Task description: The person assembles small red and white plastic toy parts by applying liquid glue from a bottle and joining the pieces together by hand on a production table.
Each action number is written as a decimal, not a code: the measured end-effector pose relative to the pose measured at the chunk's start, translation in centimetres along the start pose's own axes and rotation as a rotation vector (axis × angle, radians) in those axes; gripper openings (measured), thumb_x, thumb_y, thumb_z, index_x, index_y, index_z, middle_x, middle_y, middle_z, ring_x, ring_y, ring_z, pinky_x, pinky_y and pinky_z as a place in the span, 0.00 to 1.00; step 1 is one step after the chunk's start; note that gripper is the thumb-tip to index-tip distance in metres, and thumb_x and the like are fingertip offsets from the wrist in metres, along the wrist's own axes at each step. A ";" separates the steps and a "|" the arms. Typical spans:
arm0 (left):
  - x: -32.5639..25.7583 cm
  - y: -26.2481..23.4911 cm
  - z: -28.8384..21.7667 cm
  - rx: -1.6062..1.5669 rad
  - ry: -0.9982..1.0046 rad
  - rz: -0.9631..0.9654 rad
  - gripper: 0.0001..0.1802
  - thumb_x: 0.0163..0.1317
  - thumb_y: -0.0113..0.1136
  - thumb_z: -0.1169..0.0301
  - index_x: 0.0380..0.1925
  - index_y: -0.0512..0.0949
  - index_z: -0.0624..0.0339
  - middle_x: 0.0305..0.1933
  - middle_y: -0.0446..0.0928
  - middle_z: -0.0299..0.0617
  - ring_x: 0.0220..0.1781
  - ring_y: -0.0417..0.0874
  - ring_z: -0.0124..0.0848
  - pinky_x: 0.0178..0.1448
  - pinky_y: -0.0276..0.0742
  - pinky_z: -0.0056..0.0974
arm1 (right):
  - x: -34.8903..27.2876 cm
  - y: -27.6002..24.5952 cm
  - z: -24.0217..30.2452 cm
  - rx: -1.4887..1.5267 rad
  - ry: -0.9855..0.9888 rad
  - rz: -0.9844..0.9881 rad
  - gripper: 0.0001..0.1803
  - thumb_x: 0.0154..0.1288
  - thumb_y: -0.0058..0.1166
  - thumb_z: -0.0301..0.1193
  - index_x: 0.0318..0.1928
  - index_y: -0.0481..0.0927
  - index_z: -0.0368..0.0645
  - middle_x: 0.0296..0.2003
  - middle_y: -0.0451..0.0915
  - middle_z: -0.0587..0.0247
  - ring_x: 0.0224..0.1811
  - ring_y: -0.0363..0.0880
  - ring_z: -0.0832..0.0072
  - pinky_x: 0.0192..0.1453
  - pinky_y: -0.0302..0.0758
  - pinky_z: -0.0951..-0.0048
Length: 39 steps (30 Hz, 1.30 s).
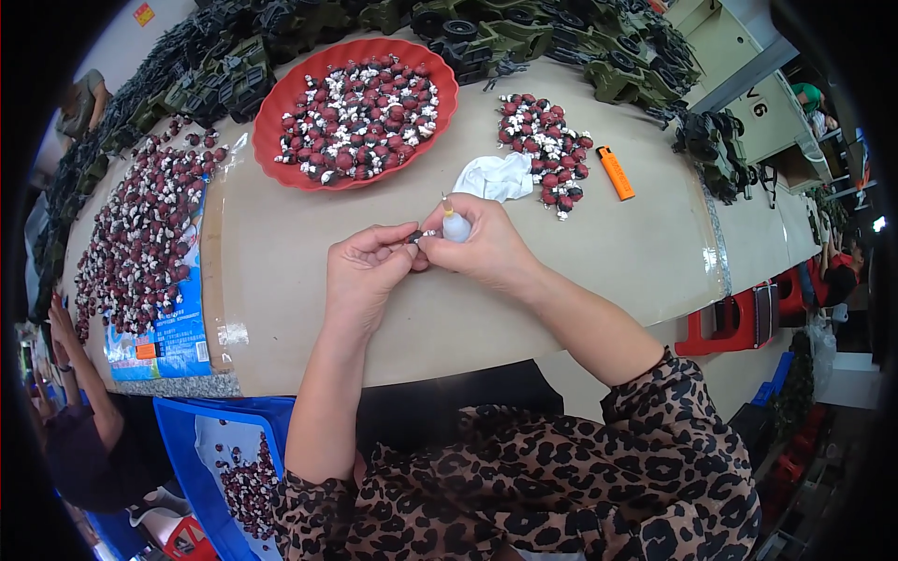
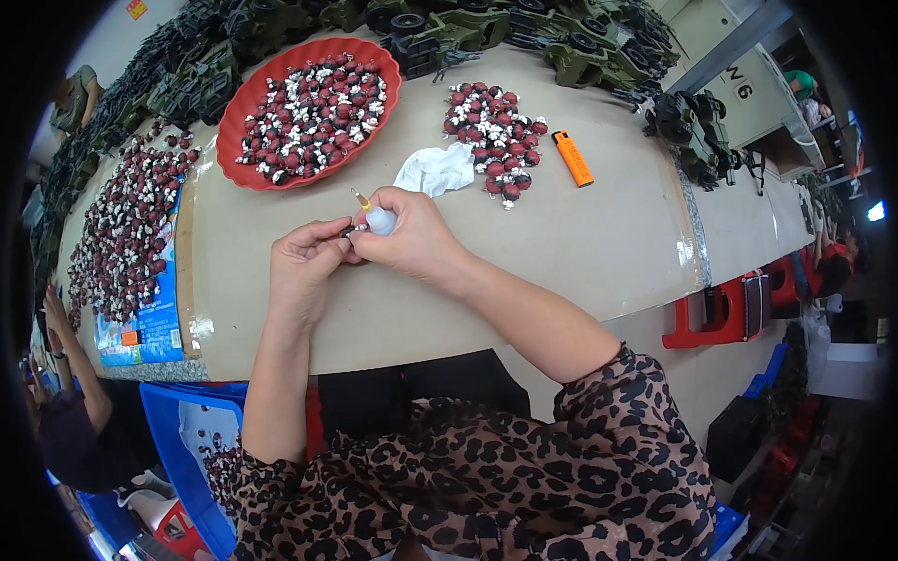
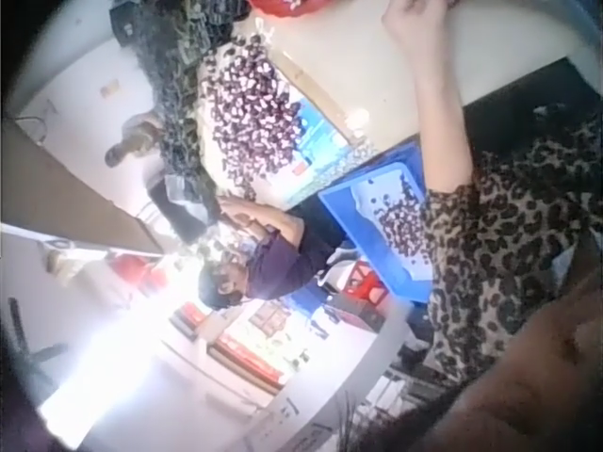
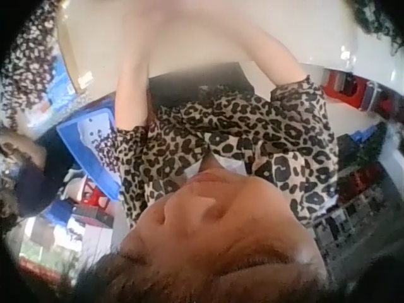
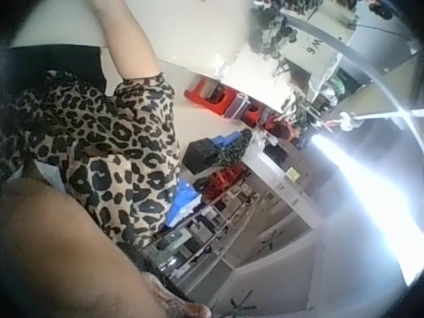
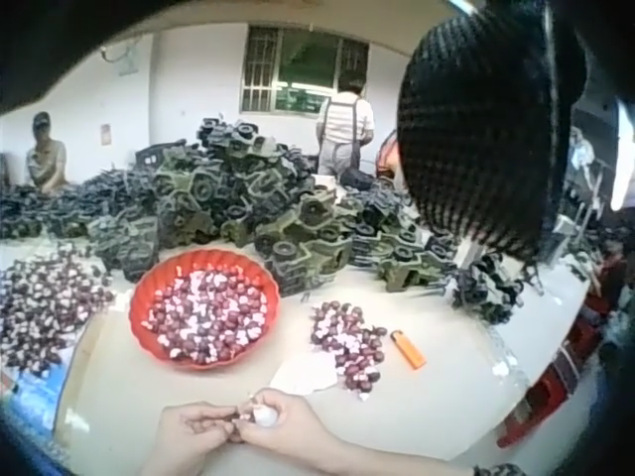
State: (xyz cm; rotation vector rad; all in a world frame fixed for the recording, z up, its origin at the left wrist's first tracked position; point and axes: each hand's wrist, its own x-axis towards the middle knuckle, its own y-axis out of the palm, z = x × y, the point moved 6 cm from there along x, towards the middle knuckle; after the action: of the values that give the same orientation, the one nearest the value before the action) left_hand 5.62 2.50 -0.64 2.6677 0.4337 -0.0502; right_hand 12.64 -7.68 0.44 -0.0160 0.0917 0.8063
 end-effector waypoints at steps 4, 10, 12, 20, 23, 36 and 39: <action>0.0 0.0 0.0 -0.012 -0.004 0.005 0.11 0.49 0.51 0.85 0.34 0.73 0.71 0.29 0.76 0.44 0.29 0.77 0.26 0.38 0.75 0.29 | 0.0 0.2 0.0 0.049 0.019 0.013 0.07 0.48 0.52 0.22 0.29 0.69 0.34 0.26 0.74 0.61 0.28 0.75 0.80 0.33 0.72 0.81; -0.1 -0.2 0.2 0.005 -0.005 -0.001 0.11 0.48 0.50 0.86 0.34 0.73 0.71 0.30 0.75 0.44 0.29 0.77 0.26 0.38 0.75 0.29 | 0.0 0.2 0.1 -0.089 0.013 -0.004 0.07 0.47 0.53 0.23 0.28 0.70 0.35 0.25 0.73 0.65 0.28 0.73 0.83 0.32 0.71 0.81; 0.0 -0.3 0.2 0.005 0.003 0.007 0.11 0.48 0.50 0.86 0.35 0.73 0.71 0.30 0.75 0.45 0.29 0.77 0.26 0.38 0.75 0.29 | 0.0 0.3 0.3 -0.062 0.007 -0.016 0.07 0.47 0.53 0.23 0.28 0.70 0.36 0.25 0.73 0.66 0.28 0.72 0.83 0.32 0.71 0.82; 0.1 0.2 -0.3 -0.035 -0.056 0.038 0.11 0.54 0.48 0.79 0.38 0.71 0.71 0.30 0.75 0.46 0.27 0.77 0.27 0.33 0.76 0.29 | -0.1 -0.4 0.7 0.104 0.115 0.021 0.09 0.51 0.53 0.30 0.31 0.72 0.38 0.24 0.74 0.67 0.24 0.70 0.87 0.22 0.66 0.86; -0.1 0.6 -0.5 -0.050 -0.053 0.077 0.12 0.58 0.46 0.74 0.40 0.68 0.69 0.31 0.74 0.47 0.26 0.76 0.28 0.30 0.76 0.29 | 0.0 -0.4 0.7 0.160 0.111 0.052 0.09 0.53 0.53 0.31 0.32 0.73 0.39 0.24 0.75 0.67 0.23 0.70 0.87 0.21 0.65 0.86; -0.2 1.2 -0.6 -0.044 -0.035 0.173 0.13 0.61 0.42 0.69 0.40 0.66 0.68 0.33 0.72 0.47 0.30 0.76 0.30 0.34 0.75 0.32 | -0.4 -0.5 1.6 0.128 0.025 0.037 0.08 0.53 0.54 0.29 0.32 0.73 0.39 0.25 0.75 0.67 0.26 0.72 0.86 0.23 0.66 0.86; 0.0 1.4 -0.7 -0.029 -0.032 0.197 0.13 0.60 0.42 0.70 0.41 0.65 0.69 0.35 0.72 0.47 0.33 0.76 0.31 0.36 0.74 0.32 | -0.4 -0.2 2.0 0.231 -0.060 0.041 0.08 0.51 0.55 0.27 0.29 0.74 0.36 0.23 0.74 0.68 0.24 0.70 0.88 0.24 0.68 0.86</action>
State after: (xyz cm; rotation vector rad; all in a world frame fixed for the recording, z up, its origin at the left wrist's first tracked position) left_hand 5.98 1.58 0.55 2.6634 0.1590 -0.0270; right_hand 12.65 -7.99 2.41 0.2285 0.1277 0.8327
